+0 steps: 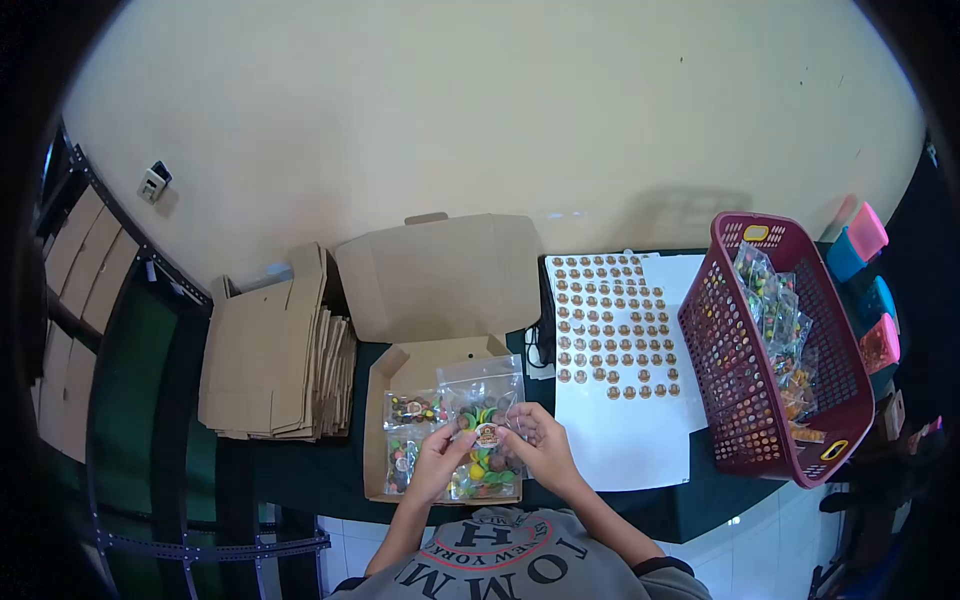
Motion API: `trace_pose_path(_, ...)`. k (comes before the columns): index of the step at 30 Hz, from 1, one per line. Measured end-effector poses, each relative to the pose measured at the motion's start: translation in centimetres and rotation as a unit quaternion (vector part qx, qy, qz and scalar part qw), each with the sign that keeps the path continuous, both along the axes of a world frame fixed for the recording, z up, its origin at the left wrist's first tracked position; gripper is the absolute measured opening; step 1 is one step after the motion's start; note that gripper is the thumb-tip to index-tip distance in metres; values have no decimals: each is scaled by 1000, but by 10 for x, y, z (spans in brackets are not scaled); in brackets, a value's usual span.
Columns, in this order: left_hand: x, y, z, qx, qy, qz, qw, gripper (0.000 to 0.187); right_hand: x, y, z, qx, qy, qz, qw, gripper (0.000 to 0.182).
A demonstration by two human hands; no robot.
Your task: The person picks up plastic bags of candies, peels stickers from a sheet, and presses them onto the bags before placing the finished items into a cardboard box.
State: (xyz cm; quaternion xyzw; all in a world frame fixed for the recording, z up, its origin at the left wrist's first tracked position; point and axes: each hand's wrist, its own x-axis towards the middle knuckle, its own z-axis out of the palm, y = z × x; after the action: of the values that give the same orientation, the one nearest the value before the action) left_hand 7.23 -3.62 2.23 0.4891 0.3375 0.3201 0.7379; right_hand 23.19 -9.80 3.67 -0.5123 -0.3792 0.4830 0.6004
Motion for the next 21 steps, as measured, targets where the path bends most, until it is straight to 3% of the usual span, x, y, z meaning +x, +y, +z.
trace_pose_path(4, 0, 0, -7, -35, 1, 18, 999, 29, -2, 3, 0, -5, 13, 0, 1000, 24)
trace_pose_path(6, 5, -3, -2, 23, 0, 38, 999, 30, -7, 5, 1, 5, 13, -5, 1000, 24)
trace_pose_path(8, 9, -6, -1, 59, -2, 31, 998, 30, -14, 5, 6, 40, -111, -74, 990, 24)
trace_pose_path(11, 10, -6, -1, 102, -11, 8, 995, 29, -12, 7, 1, 3, -118, -97, 988, 24)
trace_pose_path(14, 8, -4, 2, 78, -13, -19, 997, 31, -12, 7, -5, 21, -32, -101, 994, 22)
trace_pose_path(18, 8, -5, 7, 41, -23, -40, 998, 31, 1, 8, -12, 14, -8, -85, 996, 22)
trace_pose_path(21, 13, -7, 7, 59, -37, 10, 997, 26, 2, 8, -6, 14, -5, -73, 997, 23)
